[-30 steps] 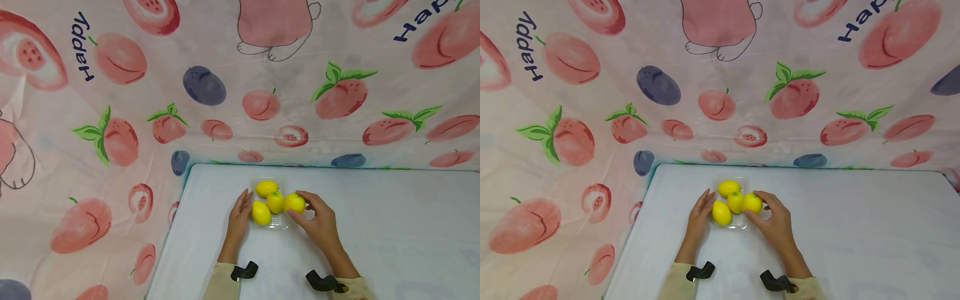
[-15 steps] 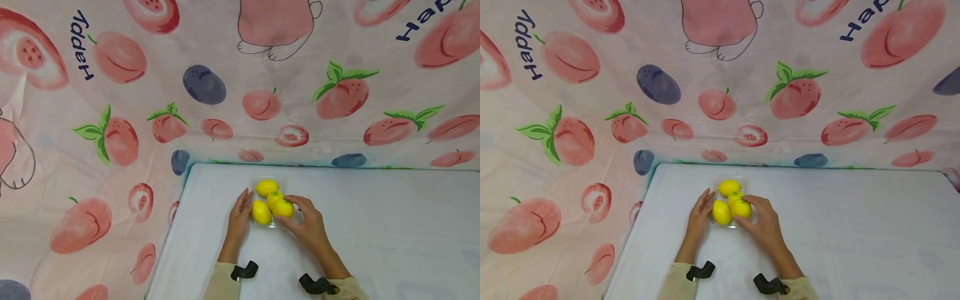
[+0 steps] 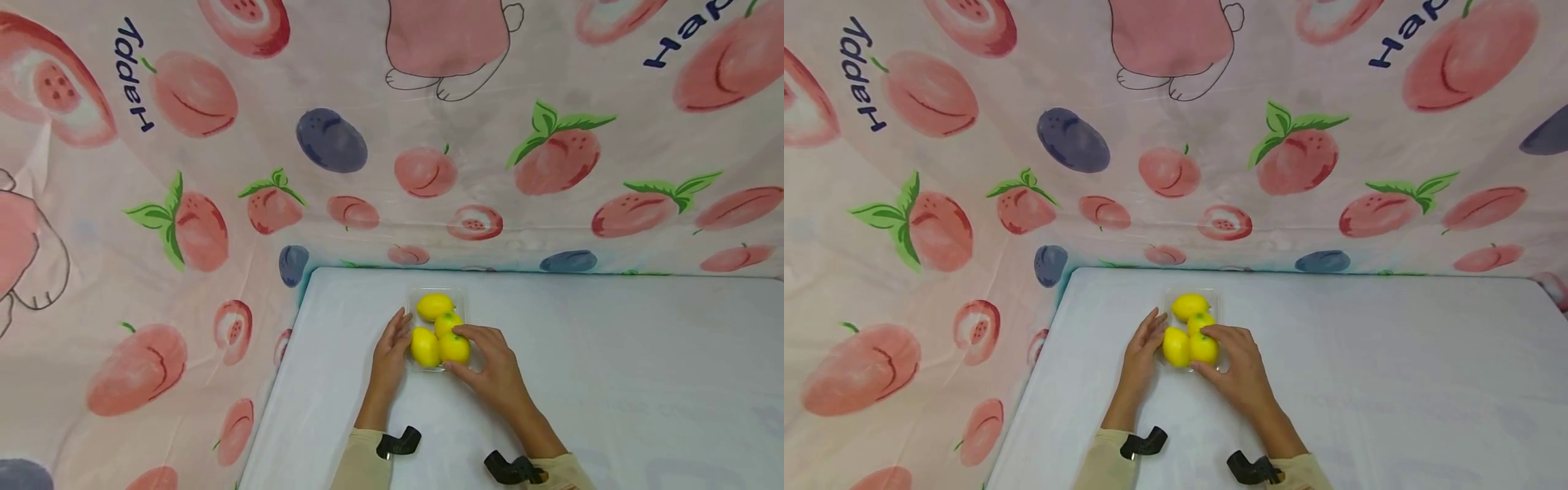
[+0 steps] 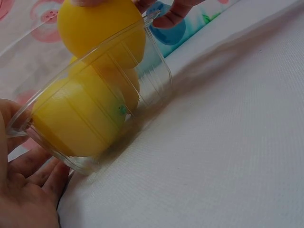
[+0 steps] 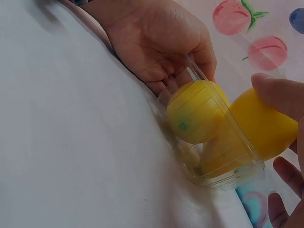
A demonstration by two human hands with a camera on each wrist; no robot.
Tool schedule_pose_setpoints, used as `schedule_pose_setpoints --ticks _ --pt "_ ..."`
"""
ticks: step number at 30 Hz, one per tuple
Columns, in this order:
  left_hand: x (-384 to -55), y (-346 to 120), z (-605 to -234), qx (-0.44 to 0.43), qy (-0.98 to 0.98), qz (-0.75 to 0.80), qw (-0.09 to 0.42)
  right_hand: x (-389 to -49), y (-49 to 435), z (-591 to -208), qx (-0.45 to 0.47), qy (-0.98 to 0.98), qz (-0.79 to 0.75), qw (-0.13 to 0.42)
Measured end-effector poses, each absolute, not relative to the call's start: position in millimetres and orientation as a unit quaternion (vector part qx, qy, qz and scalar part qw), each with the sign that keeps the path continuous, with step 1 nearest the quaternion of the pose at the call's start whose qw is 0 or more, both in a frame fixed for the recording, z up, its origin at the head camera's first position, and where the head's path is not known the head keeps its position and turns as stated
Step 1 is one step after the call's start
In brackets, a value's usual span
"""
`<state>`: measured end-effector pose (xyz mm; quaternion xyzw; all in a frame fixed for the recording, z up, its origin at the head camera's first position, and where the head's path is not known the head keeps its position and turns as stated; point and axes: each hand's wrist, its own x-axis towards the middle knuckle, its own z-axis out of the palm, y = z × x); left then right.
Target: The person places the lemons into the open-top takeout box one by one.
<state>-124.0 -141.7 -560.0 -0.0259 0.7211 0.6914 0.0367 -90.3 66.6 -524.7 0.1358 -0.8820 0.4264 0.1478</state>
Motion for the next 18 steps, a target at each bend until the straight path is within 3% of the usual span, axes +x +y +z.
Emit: schedule_pose_setpoints --ticks 18 --pt "-124.1 -141.9 -559.8 -0.029 0.717 0.695 0.037 -90.4 58.4 -520.4 0.092 -0.867 0.47 0.135"
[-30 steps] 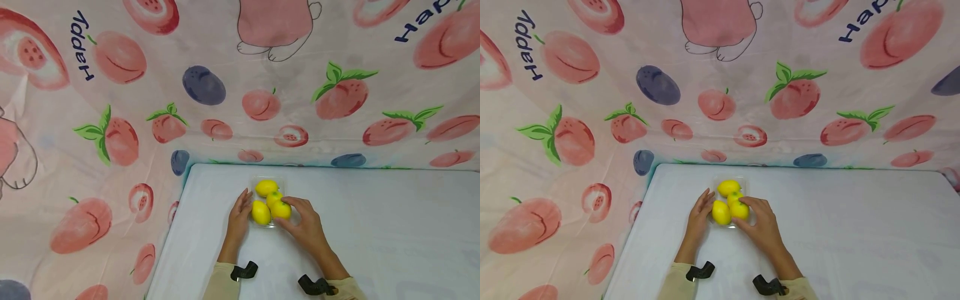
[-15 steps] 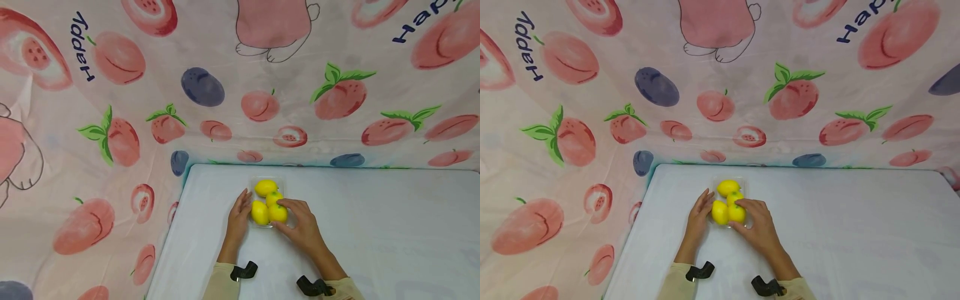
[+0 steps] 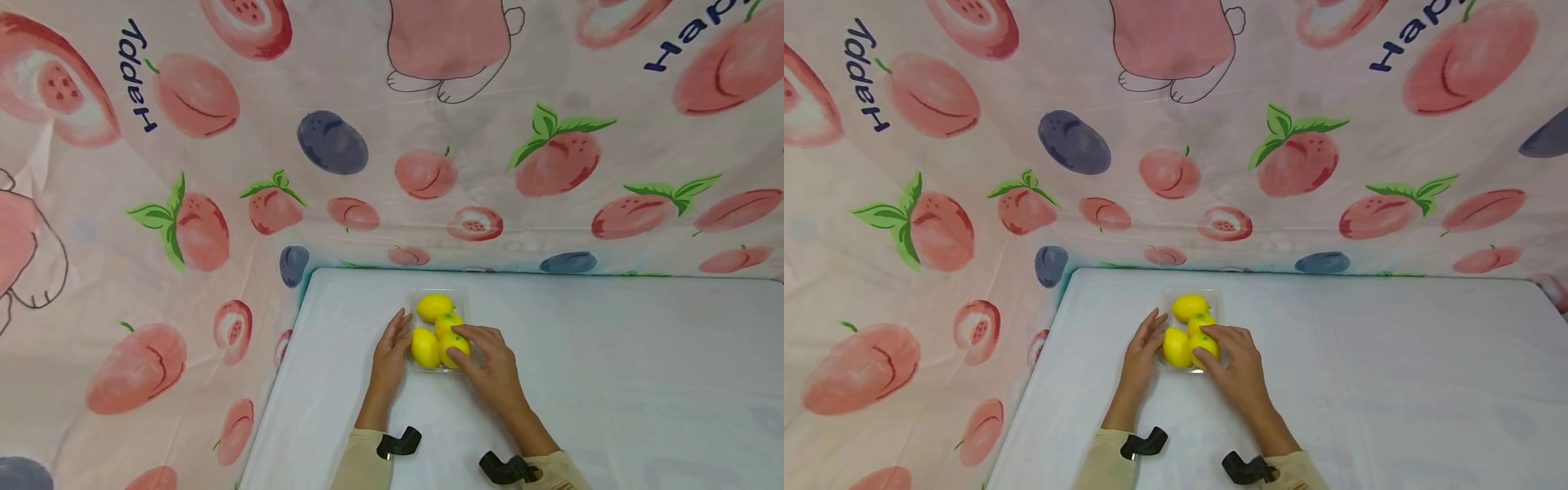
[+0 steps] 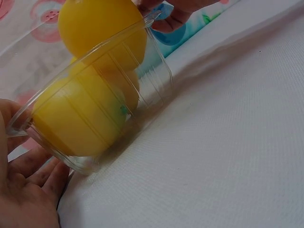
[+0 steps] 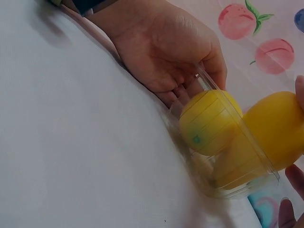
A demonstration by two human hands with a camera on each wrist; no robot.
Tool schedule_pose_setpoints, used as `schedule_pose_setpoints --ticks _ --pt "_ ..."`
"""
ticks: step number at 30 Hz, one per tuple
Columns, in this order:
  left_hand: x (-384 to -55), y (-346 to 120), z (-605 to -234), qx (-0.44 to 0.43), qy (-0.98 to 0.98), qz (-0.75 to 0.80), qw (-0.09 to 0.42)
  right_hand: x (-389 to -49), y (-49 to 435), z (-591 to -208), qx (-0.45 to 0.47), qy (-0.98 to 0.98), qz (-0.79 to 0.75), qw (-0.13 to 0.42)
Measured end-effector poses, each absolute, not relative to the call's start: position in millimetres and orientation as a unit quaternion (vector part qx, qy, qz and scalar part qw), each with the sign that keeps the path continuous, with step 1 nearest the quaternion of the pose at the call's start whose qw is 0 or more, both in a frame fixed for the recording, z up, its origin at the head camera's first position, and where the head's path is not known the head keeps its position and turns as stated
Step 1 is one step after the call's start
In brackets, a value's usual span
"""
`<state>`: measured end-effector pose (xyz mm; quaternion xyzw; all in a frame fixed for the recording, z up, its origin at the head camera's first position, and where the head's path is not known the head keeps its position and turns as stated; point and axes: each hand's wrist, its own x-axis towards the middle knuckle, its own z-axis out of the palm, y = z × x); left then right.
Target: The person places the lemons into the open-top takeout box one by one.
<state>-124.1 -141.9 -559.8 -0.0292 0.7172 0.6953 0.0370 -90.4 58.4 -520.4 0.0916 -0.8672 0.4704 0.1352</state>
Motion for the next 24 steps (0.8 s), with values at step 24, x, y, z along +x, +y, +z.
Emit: schedule_pose_setpoints --ticks 24 --pt "-124 -143 -561 -0.021 0.724 0.688 0.033 -93 55 -534 0.113 -0.881 0.428 0.168"
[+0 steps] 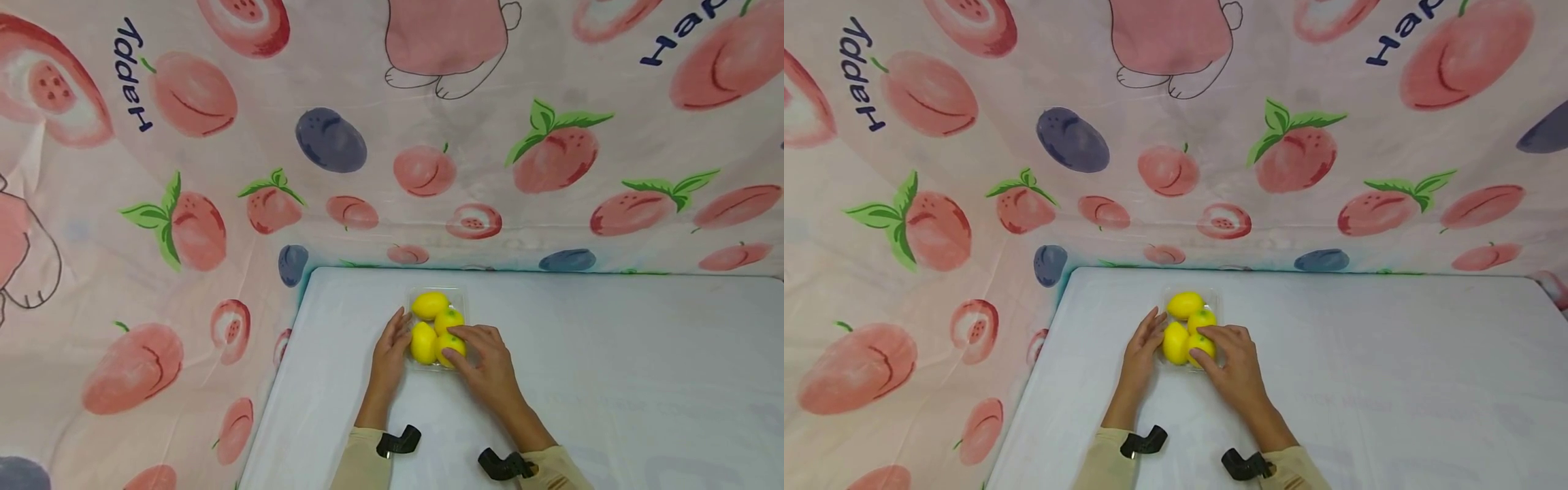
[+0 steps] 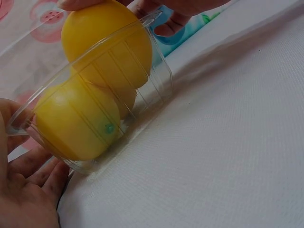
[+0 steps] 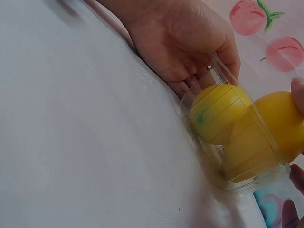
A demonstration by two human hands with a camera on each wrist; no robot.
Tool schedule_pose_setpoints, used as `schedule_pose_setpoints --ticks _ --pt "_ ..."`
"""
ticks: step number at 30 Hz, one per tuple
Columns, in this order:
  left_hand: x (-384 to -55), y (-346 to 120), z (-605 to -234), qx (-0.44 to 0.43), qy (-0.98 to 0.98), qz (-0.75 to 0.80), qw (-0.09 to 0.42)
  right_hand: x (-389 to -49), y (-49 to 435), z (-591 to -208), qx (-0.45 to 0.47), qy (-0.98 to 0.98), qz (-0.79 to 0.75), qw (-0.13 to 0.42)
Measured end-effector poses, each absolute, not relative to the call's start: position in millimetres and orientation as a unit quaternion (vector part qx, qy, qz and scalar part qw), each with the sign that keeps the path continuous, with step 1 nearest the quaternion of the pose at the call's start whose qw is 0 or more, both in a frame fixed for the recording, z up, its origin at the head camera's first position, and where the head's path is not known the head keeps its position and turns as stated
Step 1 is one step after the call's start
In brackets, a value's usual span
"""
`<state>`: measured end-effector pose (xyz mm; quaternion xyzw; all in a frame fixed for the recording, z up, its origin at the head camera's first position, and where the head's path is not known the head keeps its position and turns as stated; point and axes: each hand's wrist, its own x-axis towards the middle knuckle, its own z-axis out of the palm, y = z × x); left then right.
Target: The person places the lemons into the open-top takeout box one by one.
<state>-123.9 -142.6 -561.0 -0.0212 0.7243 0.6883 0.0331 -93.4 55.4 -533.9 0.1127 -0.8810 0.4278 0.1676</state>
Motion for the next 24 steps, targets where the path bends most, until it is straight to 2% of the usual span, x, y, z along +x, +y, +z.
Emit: schedule_pose_setpoints --ticks 16,24 --pt "-123.6 -142.6 -560.6 -0.023 0.723 0.69 0.035 -93.5 50.5 -540.8 0.101 -0.897 0.4 0.162" --pt "-123.5 -142.9 -561.3 -0.029 0.724 0.688 0.038 -92.6 47.1 -539.8 0.096 -0.905 0.373 0.182"
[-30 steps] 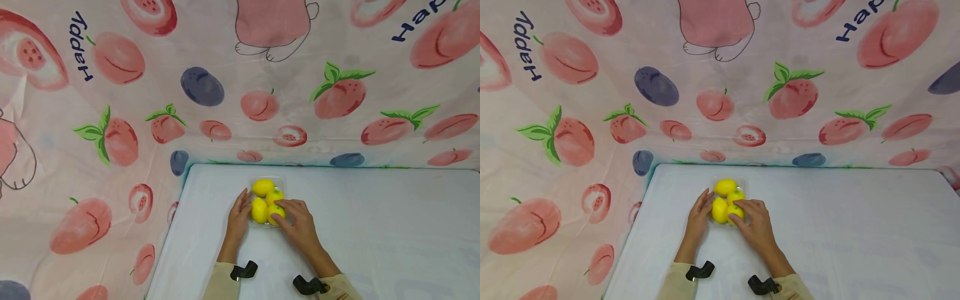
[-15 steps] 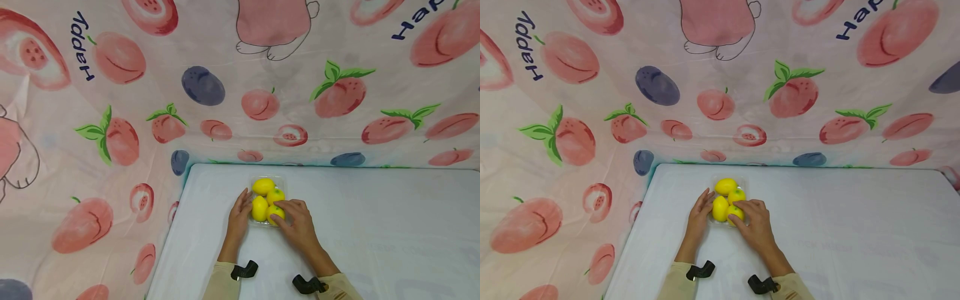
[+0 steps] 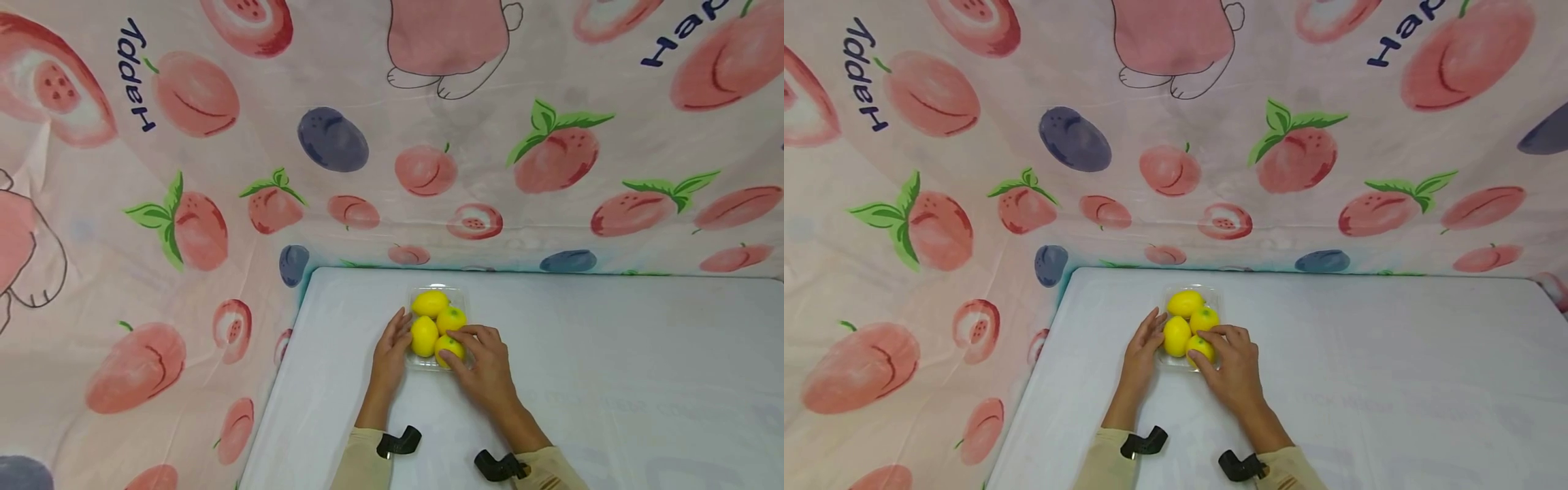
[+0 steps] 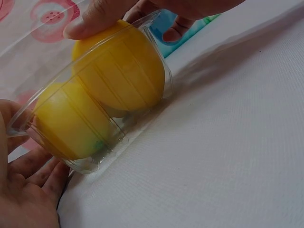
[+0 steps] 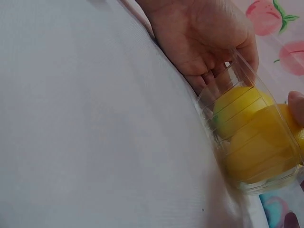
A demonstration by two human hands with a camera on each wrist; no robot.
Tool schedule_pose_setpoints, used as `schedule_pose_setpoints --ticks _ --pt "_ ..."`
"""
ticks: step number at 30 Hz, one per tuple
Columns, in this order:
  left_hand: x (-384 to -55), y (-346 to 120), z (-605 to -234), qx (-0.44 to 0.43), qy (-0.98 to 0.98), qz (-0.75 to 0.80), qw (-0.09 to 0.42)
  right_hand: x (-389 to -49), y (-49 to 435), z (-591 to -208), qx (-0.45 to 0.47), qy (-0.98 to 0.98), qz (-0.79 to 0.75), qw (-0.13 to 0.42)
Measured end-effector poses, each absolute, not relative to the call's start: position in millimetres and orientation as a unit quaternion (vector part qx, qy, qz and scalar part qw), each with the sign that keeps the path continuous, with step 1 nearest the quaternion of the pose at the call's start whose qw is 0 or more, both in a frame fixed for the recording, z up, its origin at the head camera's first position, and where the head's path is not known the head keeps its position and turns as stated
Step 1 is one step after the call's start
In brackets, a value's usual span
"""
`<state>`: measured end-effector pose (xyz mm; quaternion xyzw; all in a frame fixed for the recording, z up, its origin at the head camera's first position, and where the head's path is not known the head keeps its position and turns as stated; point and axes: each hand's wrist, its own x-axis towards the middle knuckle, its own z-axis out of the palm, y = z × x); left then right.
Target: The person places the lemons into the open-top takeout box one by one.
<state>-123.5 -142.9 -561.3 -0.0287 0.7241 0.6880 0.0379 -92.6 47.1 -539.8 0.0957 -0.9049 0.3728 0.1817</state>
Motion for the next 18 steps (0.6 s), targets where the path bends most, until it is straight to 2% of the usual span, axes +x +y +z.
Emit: schedule_pose_setpoints --ticks 9,18 --pt "-124.4 -141.9 -562.6 -0.035 0.723 0.689 0.039 -94.0 50.4 -541.8 0.087 -0.905 0.39 0.148" --pt "-125.0 -140.5 -561.5 -0.031 0.725 0.687 0.033 -93.4 54.8 -541.7 0.102 -0.895 0.401 0.167"
